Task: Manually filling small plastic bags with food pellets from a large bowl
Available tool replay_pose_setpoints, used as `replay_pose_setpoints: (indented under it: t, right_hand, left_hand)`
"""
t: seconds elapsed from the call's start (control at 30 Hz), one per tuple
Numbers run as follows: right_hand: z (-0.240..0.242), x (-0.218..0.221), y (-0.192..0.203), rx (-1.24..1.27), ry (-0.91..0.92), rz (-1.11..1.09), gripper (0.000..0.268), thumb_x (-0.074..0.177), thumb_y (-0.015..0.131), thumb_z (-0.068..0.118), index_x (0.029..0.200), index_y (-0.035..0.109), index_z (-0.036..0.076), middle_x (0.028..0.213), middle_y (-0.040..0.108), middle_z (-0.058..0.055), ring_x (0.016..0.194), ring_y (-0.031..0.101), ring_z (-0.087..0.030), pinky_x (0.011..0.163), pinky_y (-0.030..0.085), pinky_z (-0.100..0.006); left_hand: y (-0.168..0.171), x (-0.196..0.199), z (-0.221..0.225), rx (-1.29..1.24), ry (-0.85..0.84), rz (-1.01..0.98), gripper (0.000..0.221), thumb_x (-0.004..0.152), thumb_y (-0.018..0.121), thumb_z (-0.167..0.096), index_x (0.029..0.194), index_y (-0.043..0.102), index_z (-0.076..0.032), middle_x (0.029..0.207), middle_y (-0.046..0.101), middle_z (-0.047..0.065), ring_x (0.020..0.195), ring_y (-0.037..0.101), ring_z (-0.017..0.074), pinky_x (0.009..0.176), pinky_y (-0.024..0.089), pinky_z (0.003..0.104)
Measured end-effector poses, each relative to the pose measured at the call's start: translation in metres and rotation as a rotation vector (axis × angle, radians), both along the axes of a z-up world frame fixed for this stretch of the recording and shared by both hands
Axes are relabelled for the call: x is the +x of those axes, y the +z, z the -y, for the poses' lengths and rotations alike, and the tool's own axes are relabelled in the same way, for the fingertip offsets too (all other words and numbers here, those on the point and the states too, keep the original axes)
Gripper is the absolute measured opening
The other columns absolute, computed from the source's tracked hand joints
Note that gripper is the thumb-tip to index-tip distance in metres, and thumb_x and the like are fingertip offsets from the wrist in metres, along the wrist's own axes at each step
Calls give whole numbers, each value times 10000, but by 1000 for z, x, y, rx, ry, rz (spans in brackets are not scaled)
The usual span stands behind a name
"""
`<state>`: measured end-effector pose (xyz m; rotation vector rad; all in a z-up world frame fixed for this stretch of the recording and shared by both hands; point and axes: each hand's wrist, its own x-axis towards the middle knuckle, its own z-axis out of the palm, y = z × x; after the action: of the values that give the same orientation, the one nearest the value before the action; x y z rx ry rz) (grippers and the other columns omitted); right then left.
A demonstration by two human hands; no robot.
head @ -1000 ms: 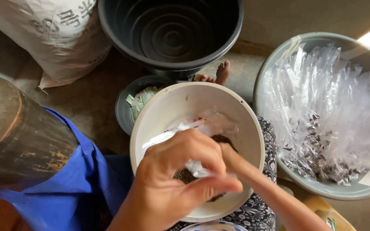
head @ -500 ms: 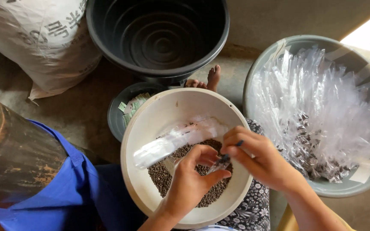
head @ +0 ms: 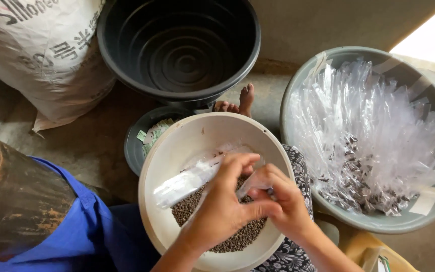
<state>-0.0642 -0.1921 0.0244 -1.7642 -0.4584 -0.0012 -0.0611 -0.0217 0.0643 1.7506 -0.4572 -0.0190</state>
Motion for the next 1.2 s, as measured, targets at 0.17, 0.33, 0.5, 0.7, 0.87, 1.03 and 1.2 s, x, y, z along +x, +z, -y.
replay_pose_setpoints:
  t: [0.17,0.33,0.5,0.7,0.87,1.03,1.2]
  right_hand:
    - [42,20,-18,125,-277,-7,45,962,630,49,979,671,56,804,636,5,678,536,-71,627,459,-203]
    - [15,-5,-22,188,12,162,382,771,578,-196,951,701,117,948,762,-44,959,752,-182,916,667,-291]
    - [-1,-23,-16,-68,155,87,205,674,634,-87,840,688,22,1328,526,-152,1047,596,-244,864,529,-342]
    - [-9,1,-55,299,-226,-398,162,988,649,126,1002,526,22,622,591,-38,406,498,-84,324,389,-213]
    - [-1,-6,-50,251,-76,-437,133,960,701,141,1019,652,33,662,553,27,516,426,-47,438,334,-205]
    - [25,0,-59,280,-60,-388,85,889,710,28,972,699,34,973,676,-67,879,638,-133,822,532,-261]
    - [28,-14,-54,520,265,-718,211,976,658,191,861,728,29,771,648,-53,638,560,-106,588,453,-250]
  left_hand:
    - [-62,0,-13,-168,-191,-288,284,1040,511,-285,906,630,-65,769,526,-6,640,459,97,554,390,237]
    - [-89,20,-20,417,439,300,139,870,729,-83,949,738,-198,761,575,-49,703,528,117,857,430,324]
    - [-102,5,-7,365,301,208,299,772,645,52,1042,711,-58,1052,781,79,1001,720,200,1008,479,387]
    - [-50,-9,12,361,288,607,207,833,680,46,932,571,-100,868,589,-17,850,515,158,953,416,371]
    - [-61,-4,1,342,407,559,201,899,680,-35,1070,589,-90,934,609,-1,841,538,154,896,422,352]
    - [-69,-23,-2,137,186,76,230,855,737,-81,1063,645,-115,877,684,-22,750,550,123,694,502,257]
    - [-101,-4,-3,101,94,-22,143,841,721,-2,878,663,-127,837,697,2,724,596,115,679,555,231]
